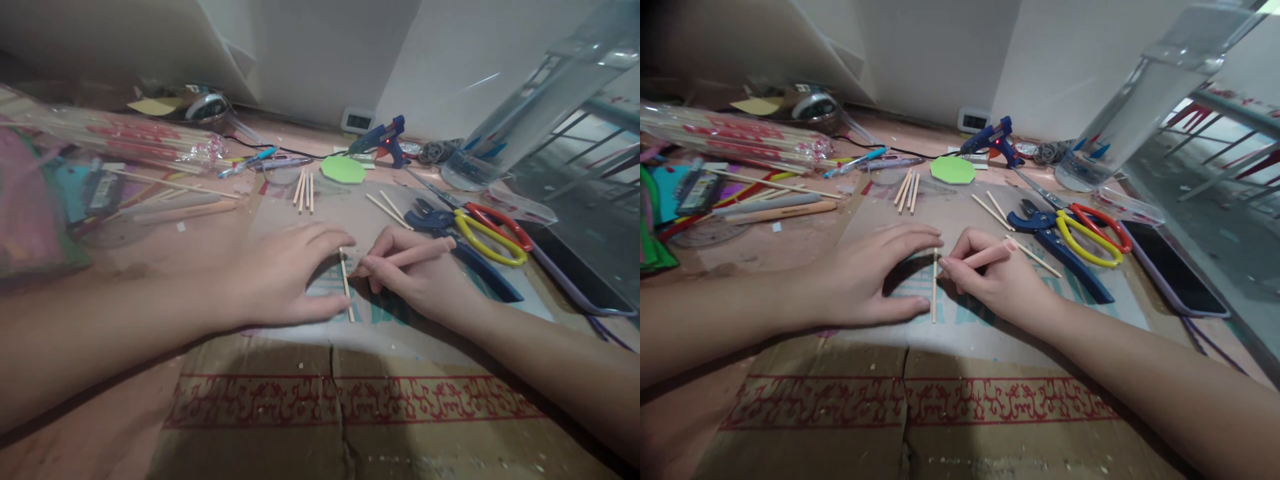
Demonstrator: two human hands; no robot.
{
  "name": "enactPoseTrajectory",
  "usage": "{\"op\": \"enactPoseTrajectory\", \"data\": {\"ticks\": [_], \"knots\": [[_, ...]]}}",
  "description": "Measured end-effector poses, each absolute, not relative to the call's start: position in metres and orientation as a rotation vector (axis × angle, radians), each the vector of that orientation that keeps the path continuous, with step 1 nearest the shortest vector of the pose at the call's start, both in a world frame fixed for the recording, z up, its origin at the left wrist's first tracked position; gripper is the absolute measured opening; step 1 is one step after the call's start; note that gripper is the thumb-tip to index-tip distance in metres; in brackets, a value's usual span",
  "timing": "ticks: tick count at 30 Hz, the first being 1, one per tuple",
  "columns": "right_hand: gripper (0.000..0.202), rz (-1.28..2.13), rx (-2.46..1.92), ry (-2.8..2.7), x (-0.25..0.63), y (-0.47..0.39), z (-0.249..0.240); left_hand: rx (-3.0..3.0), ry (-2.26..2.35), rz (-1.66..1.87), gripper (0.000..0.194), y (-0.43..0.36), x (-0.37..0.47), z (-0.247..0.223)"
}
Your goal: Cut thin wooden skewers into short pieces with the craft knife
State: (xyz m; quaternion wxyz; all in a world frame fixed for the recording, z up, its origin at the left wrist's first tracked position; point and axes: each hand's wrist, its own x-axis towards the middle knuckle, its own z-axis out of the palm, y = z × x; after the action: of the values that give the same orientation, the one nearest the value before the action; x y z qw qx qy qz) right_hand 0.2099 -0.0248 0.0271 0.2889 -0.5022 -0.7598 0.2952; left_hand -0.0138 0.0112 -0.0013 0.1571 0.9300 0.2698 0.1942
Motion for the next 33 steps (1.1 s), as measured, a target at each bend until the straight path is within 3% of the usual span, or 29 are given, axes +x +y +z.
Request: {"op": "enactPoseTrajectory", "data": {"ticks": [1, 3, 11, 17, 21, 33], "knots": [[0.029, 0.797, -1.334, -2.025, 0.21, -0.025, 0.027, 2.674, 0.836, 0.521, 0.081, 0.007, -0.013, -0.001], [0.03, 0.82, -1.321, -2.017, 0.21, -0.025, 0.027, 2.697, 0.901, 0.459, 0.098, -0.001, -0.011, 0.0], [0.022, 0.873, -1.296, -1.99, 0.21, -0.026, 0.027, 2.659, 0.913, 0.412, 0.079, -0.007, -0.007, 0.002], [0.022, 0.95, -1.164, -1.823, 0.224, -0.025, 0.021, 2.643, 0.901, 0.437, 0.086, -0.005, -0.008, -0.001], [0.006, 0.967, -1.172, -1.87, 0.227, -0.021, 0.02, 2.636, 0.932, 0.398, 0.091, -0.005, -0.008, 0.0], [0.021, 0.836, -1.236, -2.061, 0.214, -0.021, 0.026, 2.616, 0.941, 0.364, 0.093, -0.006, -0.007, 0.001]]}}
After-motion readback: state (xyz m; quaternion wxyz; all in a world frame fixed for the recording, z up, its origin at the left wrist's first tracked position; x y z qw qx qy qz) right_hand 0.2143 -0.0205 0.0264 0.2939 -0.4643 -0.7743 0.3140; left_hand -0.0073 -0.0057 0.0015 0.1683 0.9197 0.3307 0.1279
